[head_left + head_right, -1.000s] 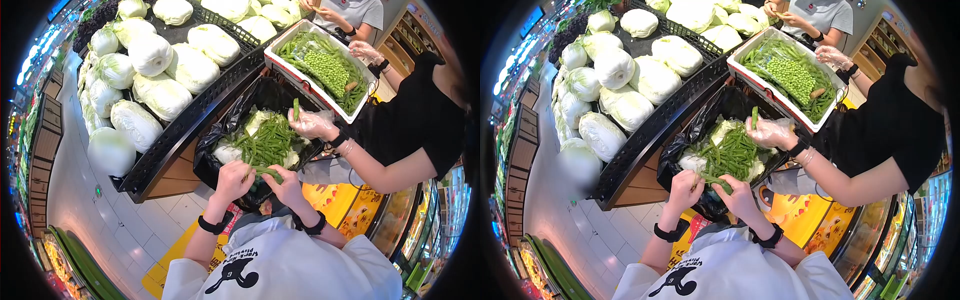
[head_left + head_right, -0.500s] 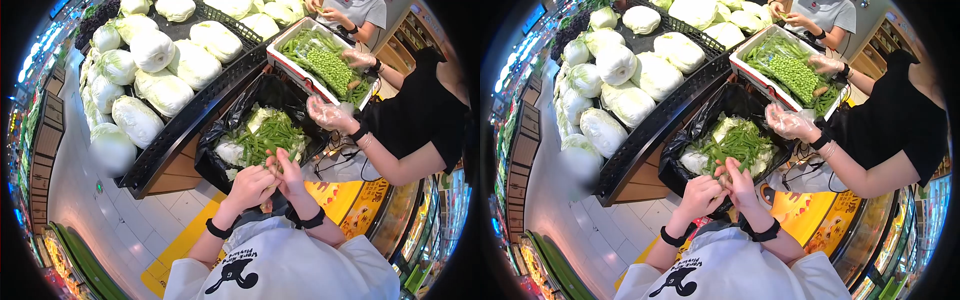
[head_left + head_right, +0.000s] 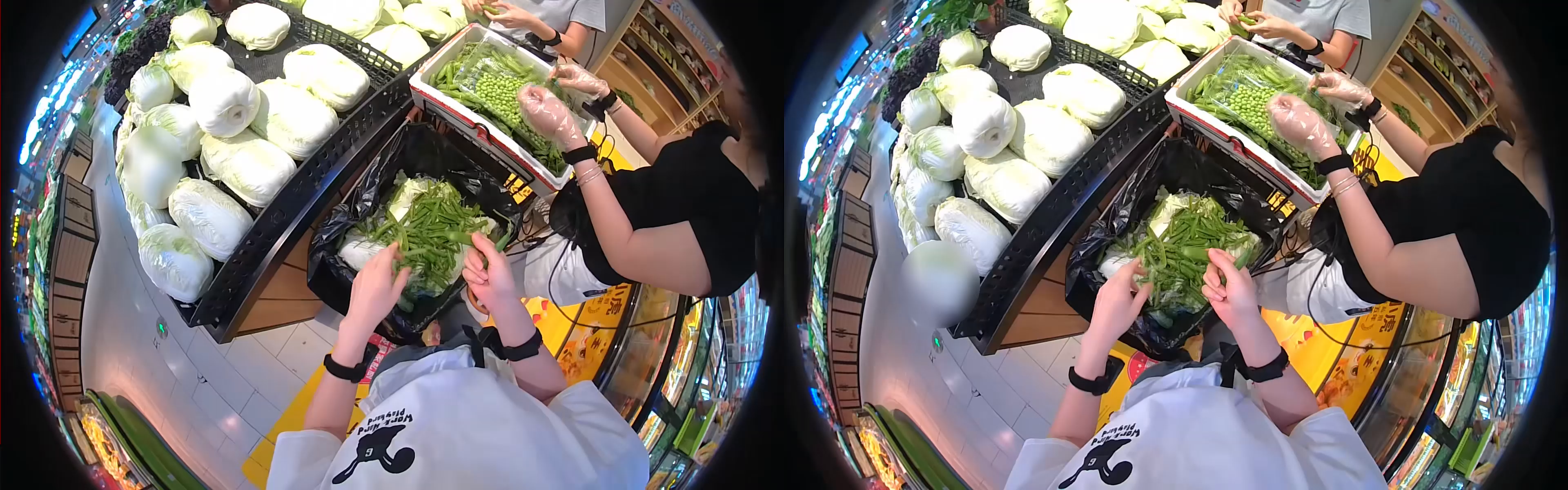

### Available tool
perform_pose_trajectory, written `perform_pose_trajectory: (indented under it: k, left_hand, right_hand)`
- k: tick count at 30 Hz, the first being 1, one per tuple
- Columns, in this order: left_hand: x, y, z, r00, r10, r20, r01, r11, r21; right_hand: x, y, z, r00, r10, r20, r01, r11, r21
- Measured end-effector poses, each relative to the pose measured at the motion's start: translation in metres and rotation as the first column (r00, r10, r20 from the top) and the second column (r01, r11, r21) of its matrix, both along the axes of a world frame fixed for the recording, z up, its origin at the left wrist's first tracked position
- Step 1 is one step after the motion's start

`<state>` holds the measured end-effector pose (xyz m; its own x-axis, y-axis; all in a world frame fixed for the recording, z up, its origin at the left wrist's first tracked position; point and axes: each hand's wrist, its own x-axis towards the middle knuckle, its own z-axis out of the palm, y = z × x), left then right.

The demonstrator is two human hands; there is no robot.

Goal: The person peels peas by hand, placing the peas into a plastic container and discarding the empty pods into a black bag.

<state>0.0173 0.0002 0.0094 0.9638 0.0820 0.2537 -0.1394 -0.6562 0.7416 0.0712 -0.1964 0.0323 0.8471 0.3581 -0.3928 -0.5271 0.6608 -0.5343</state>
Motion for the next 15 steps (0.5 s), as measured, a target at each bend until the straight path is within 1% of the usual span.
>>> perform_pose_trajectory:
  k: [1, 2, 3, 4, 5, 7, 8, 9, 11, 12, 13, 14, 15]
  left_hand:
    - [0.005, 0.000, -0.004, 1.000, 0.008, 0.017, -0.008, 1.000, 0.013]
    - [0.009, 0.001, -0.006, 1.000, 0.006, 0.017, -0.006, 1.000, 0.011]
    - [0.012, 0.001, 0.003, 1.000, -0.014, -0.023, 0.012, 0.998, -0.059]
    - [0.013, 0.000, 0.012, 0.997, -0.037, -0.064, 0.029, 0.991, -0.131]
    - [0.012, -0.002, 0.019, 0.997, -0.040, -0.067, 0.031, 0.991, -0.133]
    - [0.006, -0.006, 0.034, 0.981, -0.191, 0.041, 0.195, 0.934, -0.300]
    - [0.001, -0.007, 0.045, 0.975, -0.216, 0.047, 0.220, 0.929, -0.299]
    - [-0.002, -0.007, 0.044, 0.976, -0.215, 0.044, 0.218, 0.928, -0.301]
    - [-0.007, -0.006, 0.042, 0.977, -0.214, -0.009, 0.203, 0.938, -0.282]
    - [-0.009, -0.007, 0.042, 0.977, -0.211, -0.011, 0.200, 0.937, -0.285]
    - [-0.011, -0.007, 0.043, 0.986, -0.164, -0.024, 0.147, 0.930, -0.336]
    - [-0.013, -0.008, 0.043, 0.992, -0.117, -0.040, 0.093, 0.918, -0.385]
    - [-0.016, -0.009, 0.042, 0.993, -0.112, -0.041, 0.088, 0.917, -0.388]
  right_hand:
    - [0.000, 0.001, 0.004, 1.000, -0.001, 0.000, 0.001, 1.000, 0.000]
    - [0.000, 0.002, 0.008, 0.998, 0.060, 0.003, -0.060, 0.997, -0.038]
    - [0.001, 0.002, 0.009, 0.993, 0.120, 0.005, -0.119, 0.990, -0.077]
    - [0.001, 0.003, 0.008, 0.992, 0.127, 0.008, -0.127, 0.991, -0.048]
    - [0.000, 0.004, 0.005, 0.992, 0.124, 0.005, -0.124, 0.991, -0.049]
    - [-0.003, 0.007, 0.001, 0.985, 0.172, 0.034, -0.165, 0.974, -0.156]
    - [-0.003, 0.009, 0.004, 0.973, 0.230, 0.014, -0.222, 0.954, -0.200]
    - [-0.004, 0.011, 0.008, 0.973, 0.231, 0.011, -0.224, 0.954, -0.201]
    - [-0.006, 0.016, 0.018, 0.937, 0.343, 0.071, -0.315, 0.913, -0.261]
    - [-0.008, 0.017, 0.019, 0.932, 0.351, 0.085, -0.322, 0.914, -0.247]
    - [-0.010, 0.019, 0.020, 0.932, 0.354, 0.082, -0.324, 0.913, -0.249]
    - [-0.011, 0.021, 0.021, 0.923, 0.373, 0.093, -0.328, 0.891, -0.314]
    - [-0.012, 0.022, 0.021, 0.914, 0.393, 0.102, -0.330, 0.865, -0.378]
